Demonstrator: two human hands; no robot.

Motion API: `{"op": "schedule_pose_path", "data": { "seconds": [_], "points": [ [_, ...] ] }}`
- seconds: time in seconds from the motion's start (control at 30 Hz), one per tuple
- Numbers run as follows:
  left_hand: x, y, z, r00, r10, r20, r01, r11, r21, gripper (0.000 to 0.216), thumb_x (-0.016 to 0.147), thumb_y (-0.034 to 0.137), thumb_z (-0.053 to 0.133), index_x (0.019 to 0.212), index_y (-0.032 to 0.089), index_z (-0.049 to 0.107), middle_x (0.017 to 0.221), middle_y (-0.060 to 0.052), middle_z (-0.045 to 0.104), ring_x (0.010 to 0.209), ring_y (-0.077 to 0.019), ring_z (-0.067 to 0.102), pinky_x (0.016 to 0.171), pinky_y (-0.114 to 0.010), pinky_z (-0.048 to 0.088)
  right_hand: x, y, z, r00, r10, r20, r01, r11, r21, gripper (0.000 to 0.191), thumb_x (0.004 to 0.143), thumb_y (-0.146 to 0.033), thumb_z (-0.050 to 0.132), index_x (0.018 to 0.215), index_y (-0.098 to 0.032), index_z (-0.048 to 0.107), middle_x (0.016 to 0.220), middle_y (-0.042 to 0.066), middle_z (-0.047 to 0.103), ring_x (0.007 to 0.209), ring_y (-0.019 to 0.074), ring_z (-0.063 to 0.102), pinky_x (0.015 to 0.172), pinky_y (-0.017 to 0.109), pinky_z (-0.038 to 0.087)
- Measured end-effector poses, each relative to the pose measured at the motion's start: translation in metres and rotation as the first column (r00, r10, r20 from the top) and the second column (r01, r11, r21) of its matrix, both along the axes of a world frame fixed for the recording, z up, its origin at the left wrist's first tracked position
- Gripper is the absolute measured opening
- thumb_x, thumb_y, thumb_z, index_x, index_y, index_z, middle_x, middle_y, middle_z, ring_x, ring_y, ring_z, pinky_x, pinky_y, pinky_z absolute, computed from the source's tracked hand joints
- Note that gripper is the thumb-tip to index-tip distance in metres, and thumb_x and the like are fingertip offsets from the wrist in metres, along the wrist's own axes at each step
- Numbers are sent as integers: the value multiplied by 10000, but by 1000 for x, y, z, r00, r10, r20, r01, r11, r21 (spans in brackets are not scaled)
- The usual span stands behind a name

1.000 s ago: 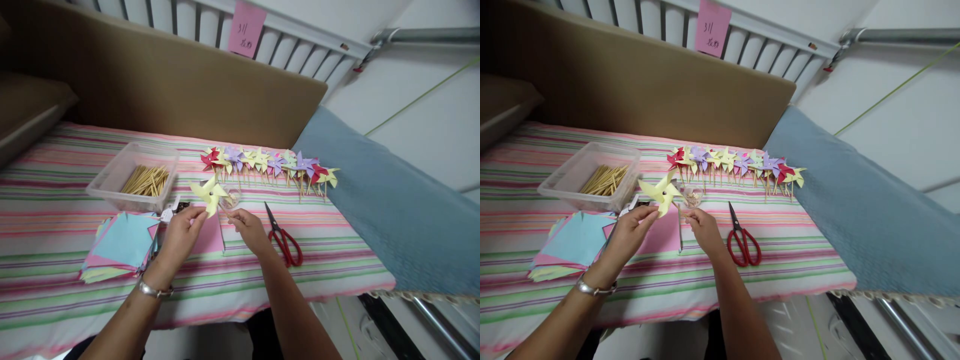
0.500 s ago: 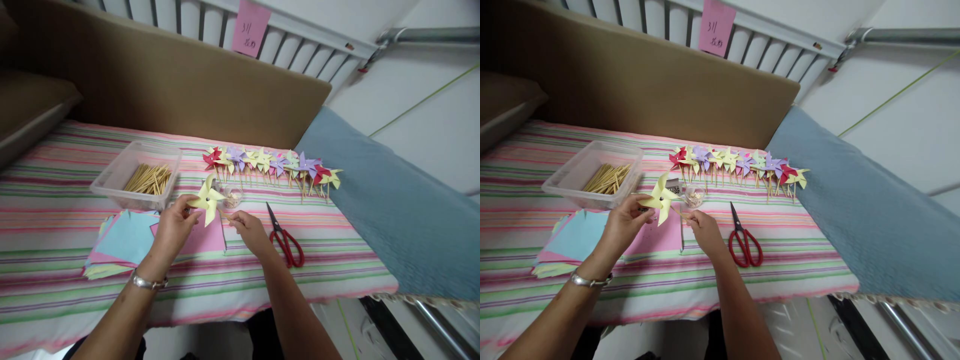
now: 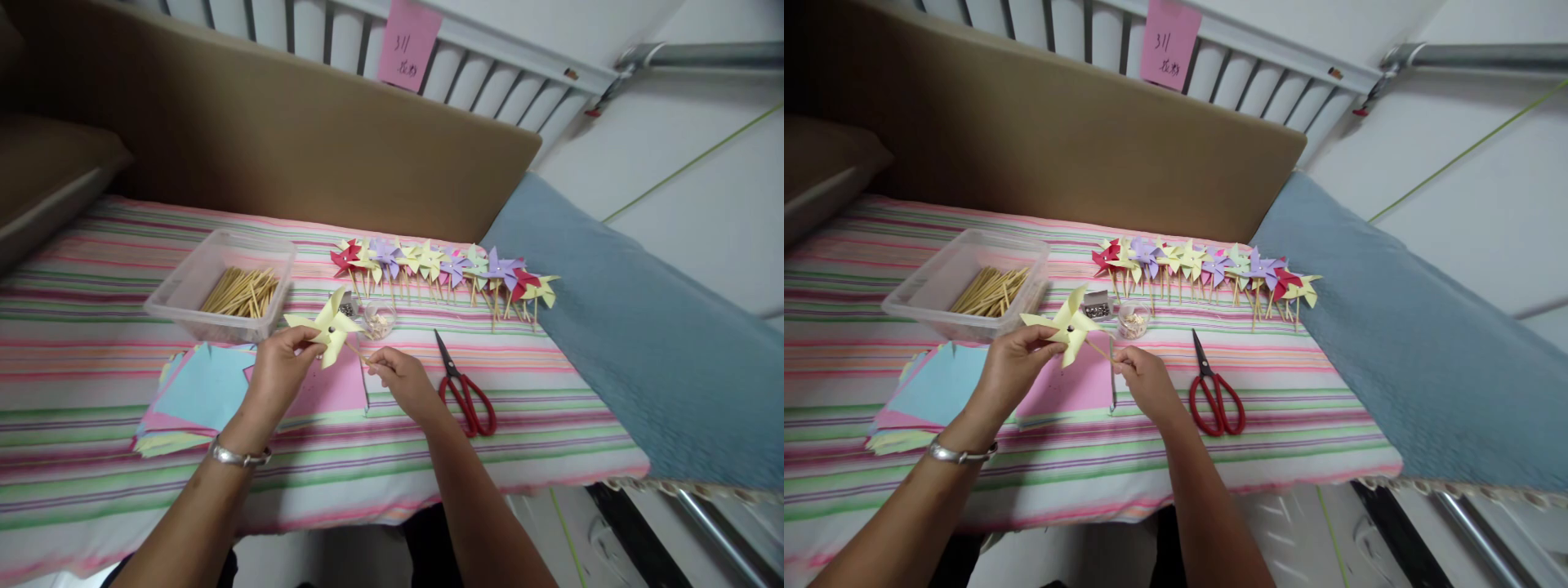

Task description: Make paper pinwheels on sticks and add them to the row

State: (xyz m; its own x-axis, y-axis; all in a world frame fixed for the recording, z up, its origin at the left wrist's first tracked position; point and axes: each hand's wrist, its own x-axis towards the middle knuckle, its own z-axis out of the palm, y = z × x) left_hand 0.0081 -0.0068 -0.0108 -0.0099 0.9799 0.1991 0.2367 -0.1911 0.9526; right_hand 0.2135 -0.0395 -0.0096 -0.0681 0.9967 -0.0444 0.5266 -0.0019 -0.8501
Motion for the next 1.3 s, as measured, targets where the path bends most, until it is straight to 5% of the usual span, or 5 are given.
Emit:
{"op": "schedule_pose_path", "data": {
  "seconds": [0.47,0.63,0.83,1.07,1.3],
  "points": [
    [2,-7,13,1000,-21,-15,19,994,-104,114,749,243,617,664,176,651,597,19,641,604,-131,586,630,-252,438,-2,0,-11,1000,28,2,-28,1000,4,77,787,-224,525,773,-203,598,659,-34,561,604,115,496,581,228,358],
    [4,-8,13,996,-57,66,64,991,-118,105,760,265,627,747,165,656,664,8,654,600,-126,597,614,-250,464,-4,3,-18,998,-6,-56,8,1000,26,85,772,-245,558,824,-201,608,759,-4,629,714,142,573,661,248,418],
    [-2,-4,10,994,28,109,-21,997,-71,340,746,391,663,1006,173,654,825,-39,693,652,-155,620,642,-294,499,-1,6,-15,994,-100,-49,100,995,5,78,759,-260,550,733,-195,586,662,-30,589,585,116,491,583,234,376],
    [-4,-2,6,993,13,119,-9,999,-34,304,766,405,647,965,179,692,938,-67,701,835,-185,628,762,-305,485,-3,6,-12,994,-100,-54,99,995,-6,98,736,-280,560,716,-189,589,636,-35,571,559,110,461,566,233,360],
    [-5,-6,13,982,-5,188,25,995,-100,330,779,427,622,967,162,680,799,-40,688,665,-156,616,669,-291,493,-1,7,-12,993,-114,-39,114,993,-4,121,742,-305,561,725,-194,605,634,-33,579,557,115,468,556,234,359]
  ]
}}
